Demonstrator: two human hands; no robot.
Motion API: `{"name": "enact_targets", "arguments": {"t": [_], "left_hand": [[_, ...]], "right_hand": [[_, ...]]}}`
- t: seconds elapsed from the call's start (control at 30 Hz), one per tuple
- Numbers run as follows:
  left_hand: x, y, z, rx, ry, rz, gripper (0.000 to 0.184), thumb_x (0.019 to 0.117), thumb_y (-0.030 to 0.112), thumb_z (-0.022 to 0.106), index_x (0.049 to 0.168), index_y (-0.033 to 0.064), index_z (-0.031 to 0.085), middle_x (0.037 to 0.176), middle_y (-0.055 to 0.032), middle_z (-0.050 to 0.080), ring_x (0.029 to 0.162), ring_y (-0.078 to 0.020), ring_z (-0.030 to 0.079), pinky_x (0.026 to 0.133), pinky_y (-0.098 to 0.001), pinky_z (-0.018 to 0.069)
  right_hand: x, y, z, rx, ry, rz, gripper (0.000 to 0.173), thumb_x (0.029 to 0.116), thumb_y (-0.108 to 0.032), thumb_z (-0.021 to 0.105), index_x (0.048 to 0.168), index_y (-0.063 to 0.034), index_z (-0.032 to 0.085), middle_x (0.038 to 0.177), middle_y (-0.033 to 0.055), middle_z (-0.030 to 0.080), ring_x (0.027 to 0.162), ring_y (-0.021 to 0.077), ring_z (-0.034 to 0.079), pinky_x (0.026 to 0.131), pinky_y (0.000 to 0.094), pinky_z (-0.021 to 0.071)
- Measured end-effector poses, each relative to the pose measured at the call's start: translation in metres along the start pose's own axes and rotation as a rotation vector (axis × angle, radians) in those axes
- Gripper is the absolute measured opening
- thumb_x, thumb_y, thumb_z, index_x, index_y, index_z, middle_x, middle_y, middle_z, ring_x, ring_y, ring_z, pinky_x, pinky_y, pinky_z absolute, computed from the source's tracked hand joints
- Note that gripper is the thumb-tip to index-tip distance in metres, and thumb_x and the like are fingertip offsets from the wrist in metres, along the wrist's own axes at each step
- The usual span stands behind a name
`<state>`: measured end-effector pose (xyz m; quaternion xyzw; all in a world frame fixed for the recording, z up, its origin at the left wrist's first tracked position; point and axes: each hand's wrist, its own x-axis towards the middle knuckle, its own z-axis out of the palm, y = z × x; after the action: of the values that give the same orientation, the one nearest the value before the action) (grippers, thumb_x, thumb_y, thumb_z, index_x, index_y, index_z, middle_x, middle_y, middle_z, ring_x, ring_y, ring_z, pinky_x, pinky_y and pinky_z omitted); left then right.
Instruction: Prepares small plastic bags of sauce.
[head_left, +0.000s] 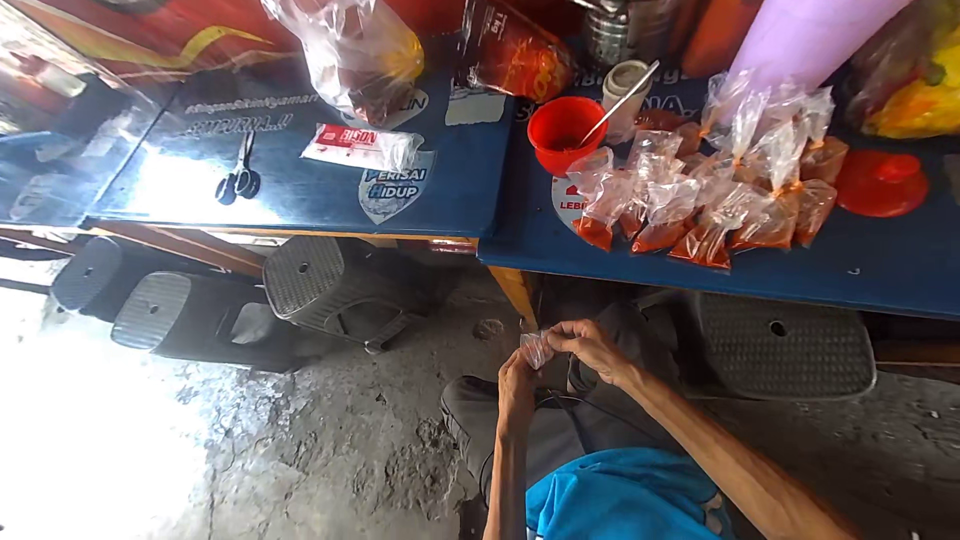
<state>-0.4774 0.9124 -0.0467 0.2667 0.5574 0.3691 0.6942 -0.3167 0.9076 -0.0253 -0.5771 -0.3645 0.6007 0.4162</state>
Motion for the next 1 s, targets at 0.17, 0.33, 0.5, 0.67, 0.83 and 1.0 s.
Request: {"name": "enact_targets", "arguments": {"t": [0.17,0.33,0.5,0.67,0.83,1.0], "left_hand": [[0.004,-0.004,-0.013,-0.002,-0.125,-0.165,0.027,0.1098,0.012,0.041,0.111,-0.0027,0.063,0.085,-0.0078,0.071,0.07,-0.0105,0.068,0.066,-0.0237,0.0573],[0.013,-0.013,-0.018,0.04,-0.23,-0.232,0.024,0.1085,0.009,0.04,0.112,-0.0014,0.061,0.086,-0.0055,0.07,0.072,-0.0092,0.067,0.068,-0.0242,0.0567],[0.02,-0.019,-0.019,0.025,-0.247,-0.218,0.019,0.1056,0.003,0.044,0.107,-0.0011,0.063,0.084,-0.0053,0.071,0.07,-0.0092,0.067,0.067,-0.0243,0.0571],[0.008,-0.01,-0.016,0.188,-0.153,0.042,0.012,0.1004,-0.001,0.055,0.097,-0.0045,0.066,0.08,-0.0042,0.069,0.072,-0.0092,0.067,0.073,-0.0263,0.0587],[0.021,-0.011,-0.02,0.425,-0.106,0.234,0.011,0.0972,0.005,0.06,0.095,-0.0039,0.067,0.077,-0.0016,0.066,0.068,-0.0043,0.062,0.068,-0.0231,0.0541],[0.017,-0.009,-0.02,0.59,-0.032,0.336,0.019,0.0967,0.013,0.061,0.098,-0.0042,0.069,0.08,-0.0065,0.068,0.071,-0.0102,0.064,0.071,-0.032,0.0549]], "right_hand": [[0.004,0.011,-0.002,-0.091,-0.012,0.037,0.016,0.0988,-0.012,0.066,0.102,0.0021,0.072,0.088,0.0049,0.07,0.078,0.0052,0.064,0.077,0.0245,0.0546],[0.004,0.018,-0.001,-0.148,-0.02,0.048,0.017,0.0981,-0.013,0.067,0.102,0.0032,0.071,0.087,0.0056,0.07,0.075,0.0056,0.064,0.075,0.0248,0.0554],[0.007,0.024,-0.003,-0.179,-0.009,0.071,0.017,0.0975,-0.013,0.068,0.101,0.0026,0.072,0.087,0.0059,0.07,0.075,0.0065,0.065,0.076,0.0261,0.0566],[0.005,0.018,-0.01,-0.453,0.036,0.044,0.024,0.0973,-0.026,0.068,0.105,-0.0036,0.075,0.094,0.0077,0.074,0.085,0.0143,0.068,0.084,0.0391,0.055],[0.014,0.013,-0.008,-0.569,0.015,0.066,0.026,0.0992,-0.025,0.066,0.109,-0.0024,0.075,0.099,0.0118,0.074,0.091,0.0203,0.069,0.089,0.0439,0.0535],[0.013,0.002,-0.005,-0.593,0.011,0.072,0.026,0.099,-0.025,0.066,0.109,-0.003,0.075,0.1,0.0125,0.074,0.093,0.023,0.07,0.089,0.0471,0.0538]]}}
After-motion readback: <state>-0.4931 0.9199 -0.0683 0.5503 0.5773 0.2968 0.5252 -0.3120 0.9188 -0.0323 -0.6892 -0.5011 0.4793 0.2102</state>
